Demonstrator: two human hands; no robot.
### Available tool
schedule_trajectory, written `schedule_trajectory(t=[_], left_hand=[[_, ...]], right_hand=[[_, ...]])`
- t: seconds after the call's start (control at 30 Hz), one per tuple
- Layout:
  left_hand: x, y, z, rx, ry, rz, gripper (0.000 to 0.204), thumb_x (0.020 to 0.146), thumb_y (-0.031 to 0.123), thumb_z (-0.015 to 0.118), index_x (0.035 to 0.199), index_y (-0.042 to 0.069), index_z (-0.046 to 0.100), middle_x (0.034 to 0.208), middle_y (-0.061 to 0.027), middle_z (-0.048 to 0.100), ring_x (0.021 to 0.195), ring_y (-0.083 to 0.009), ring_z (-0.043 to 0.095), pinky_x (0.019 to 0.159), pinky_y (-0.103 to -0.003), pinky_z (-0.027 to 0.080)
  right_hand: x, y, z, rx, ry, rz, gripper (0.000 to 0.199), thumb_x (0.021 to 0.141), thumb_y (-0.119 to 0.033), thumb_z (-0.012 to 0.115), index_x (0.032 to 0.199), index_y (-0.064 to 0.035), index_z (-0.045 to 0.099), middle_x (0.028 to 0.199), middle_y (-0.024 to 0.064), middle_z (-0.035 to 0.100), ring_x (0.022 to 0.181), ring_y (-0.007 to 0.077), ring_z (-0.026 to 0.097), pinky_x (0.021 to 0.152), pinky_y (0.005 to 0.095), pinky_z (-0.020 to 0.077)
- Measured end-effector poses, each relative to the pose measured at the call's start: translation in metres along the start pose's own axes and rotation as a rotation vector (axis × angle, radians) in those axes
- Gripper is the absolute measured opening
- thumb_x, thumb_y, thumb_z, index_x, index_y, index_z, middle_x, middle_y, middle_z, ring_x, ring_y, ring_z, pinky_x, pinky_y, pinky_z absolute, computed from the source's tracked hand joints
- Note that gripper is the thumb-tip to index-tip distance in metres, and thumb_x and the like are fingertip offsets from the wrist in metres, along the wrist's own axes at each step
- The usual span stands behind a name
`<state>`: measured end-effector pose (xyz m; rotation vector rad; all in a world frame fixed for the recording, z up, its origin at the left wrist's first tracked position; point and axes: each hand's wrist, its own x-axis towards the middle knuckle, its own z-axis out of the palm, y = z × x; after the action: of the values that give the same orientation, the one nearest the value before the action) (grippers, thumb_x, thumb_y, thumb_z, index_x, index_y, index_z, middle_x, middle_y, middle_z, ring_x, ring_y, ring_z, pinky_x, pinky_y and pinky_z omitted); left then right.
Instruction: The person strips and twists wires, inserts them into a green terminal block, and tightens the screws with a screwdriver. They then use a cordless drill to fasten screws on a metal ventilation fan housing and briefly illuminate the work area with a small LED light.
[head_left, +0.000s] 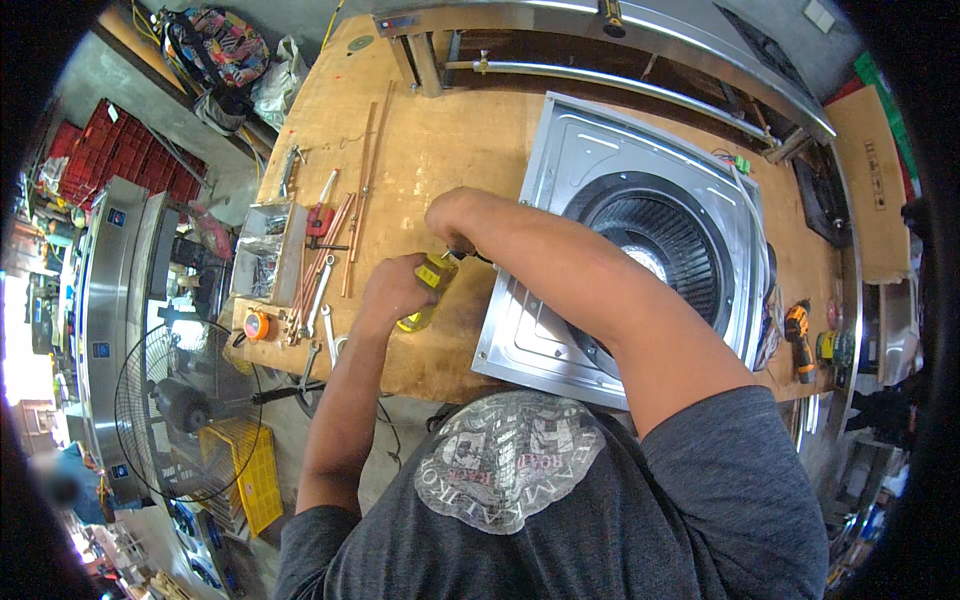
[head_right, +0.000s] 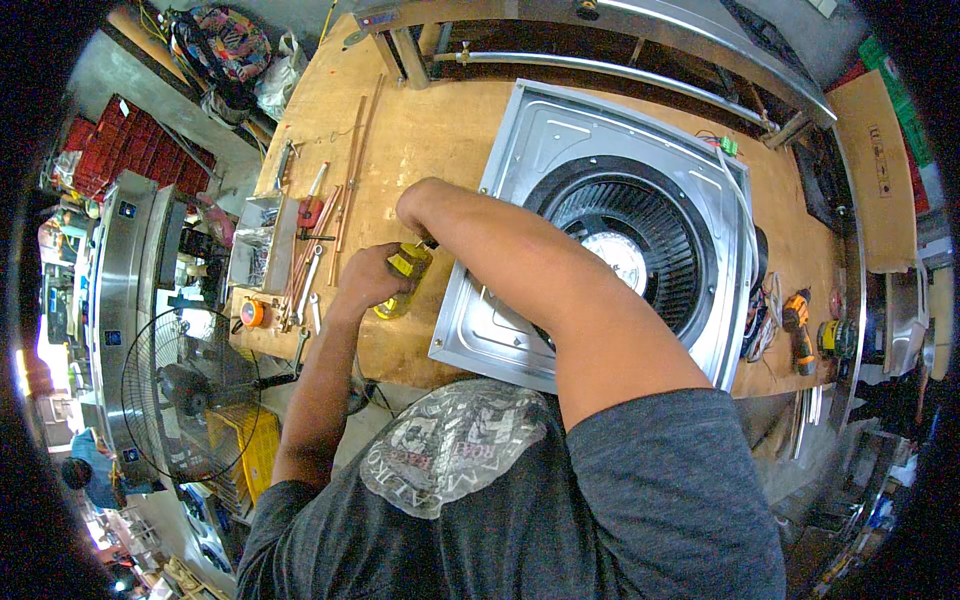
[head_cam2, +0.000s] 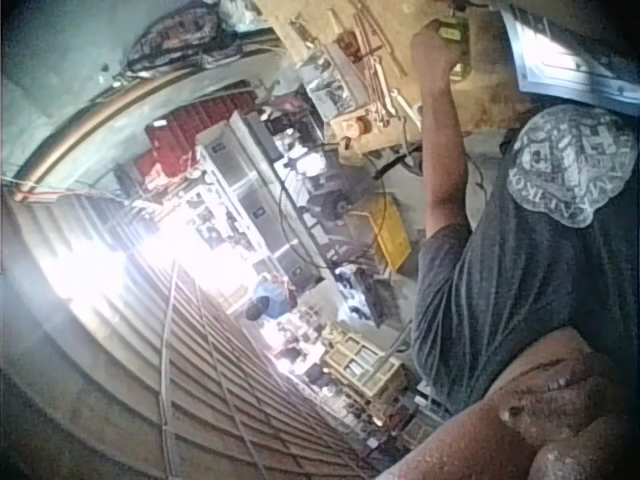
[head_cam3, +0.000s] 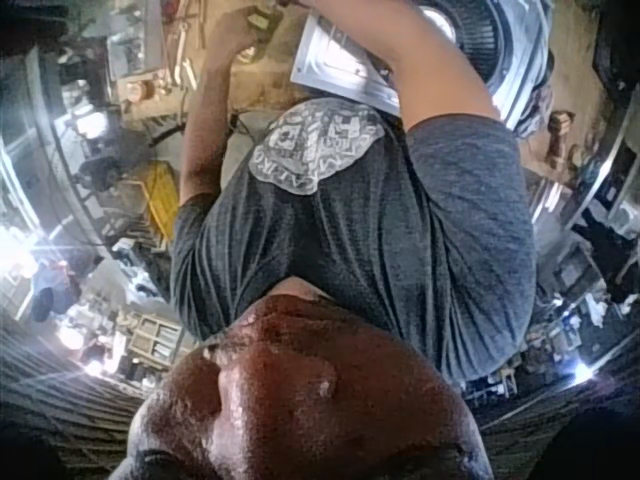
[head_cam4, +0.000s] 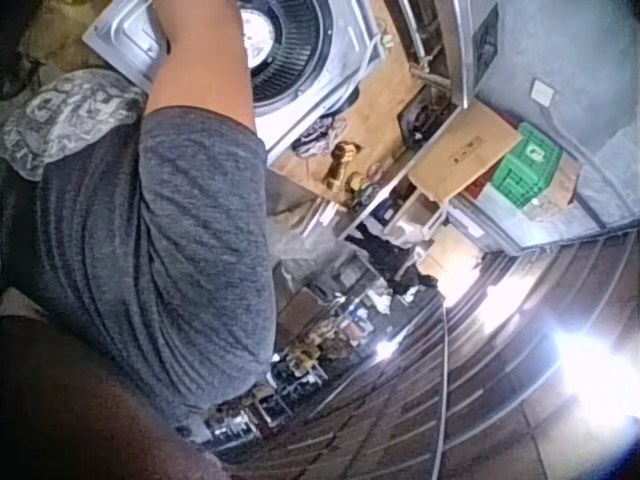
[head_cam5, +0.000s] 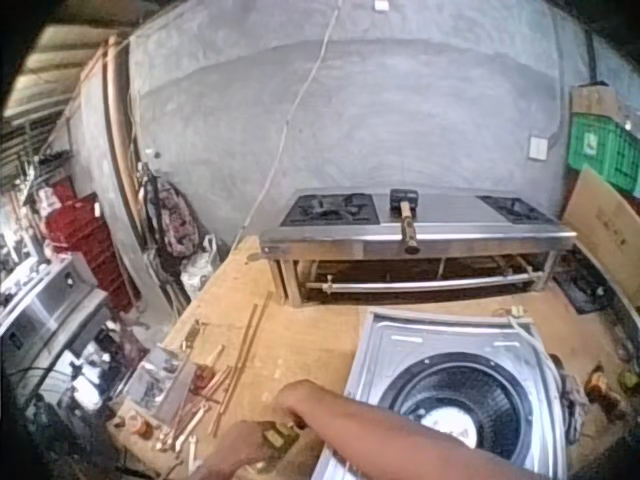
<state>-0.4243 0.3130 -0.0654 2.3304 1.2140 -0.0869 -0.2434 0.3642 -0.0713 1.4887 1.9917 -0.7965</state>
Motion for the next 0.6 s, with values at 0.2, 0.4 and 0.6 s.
schedule_trajectory(t=[0.2, 0.4, 0.6], left_hand=[[0.004, 0.004, 0.001, 0.015, -0.021, 0.048, 0.058, 0.061, 0.028, 0.078, 0.117, 0.014, 0.07, 0.094, -0.0218, 0.071, 0.092, -0.0391, 0.069, 0.081, -0.046, 0.056], [0.001, -0.007, 0.006, -0.026, -0.039, 0.029, 0.054, 0.061, 0.03, 0.078, 0.111, 0.012, 0.071, 0.09, -0.0228, 0.071, 0.088, -0.0403, 0.069, 0.08, -0.047, 0.055], [0.005, -0.015, 0.012, -0.081, -0.078, 0.07, 0.052, 0.062, 0.034, 0.079, 0.106, 0.009, 0.071, 0.089, -0.0224, 0.071, 0.087, -0.0406, 0.068, 0.078, -0.048, 0.055]], right_hand=[[0.013, 0.011, 0.015, -0.043, 0.018, -0.01, 0.019, 0.063, -0.011, 0.085, 0.079, -0.0065, 0.079, 0.084, 0.0145, 0.075, 0.074, 0.027, 0.07, 0.065, 0.0416, 0.0552], [-0.022, -0.021, -0.001, -0.152, 0.115, -0.079, 0.022, 0.06, -0.013, 0.087, 0.08, -0.0086, 0.079, 0.085, 0.0131, 0.075, 0.076, 0.0276, 0.071, 0.067, 0.0421, 0.0557], [-0.019, -0.018, -0.004, -0.136, 0.058, -0.099, 0.022, 0.06, -0.013, 0.087, 0.081, -0.0082, 0.079, 0.085, 0.0137, 0.075, 0.077, 0.0283, 0.071, 0.07, 0.0415, 0.0563]])
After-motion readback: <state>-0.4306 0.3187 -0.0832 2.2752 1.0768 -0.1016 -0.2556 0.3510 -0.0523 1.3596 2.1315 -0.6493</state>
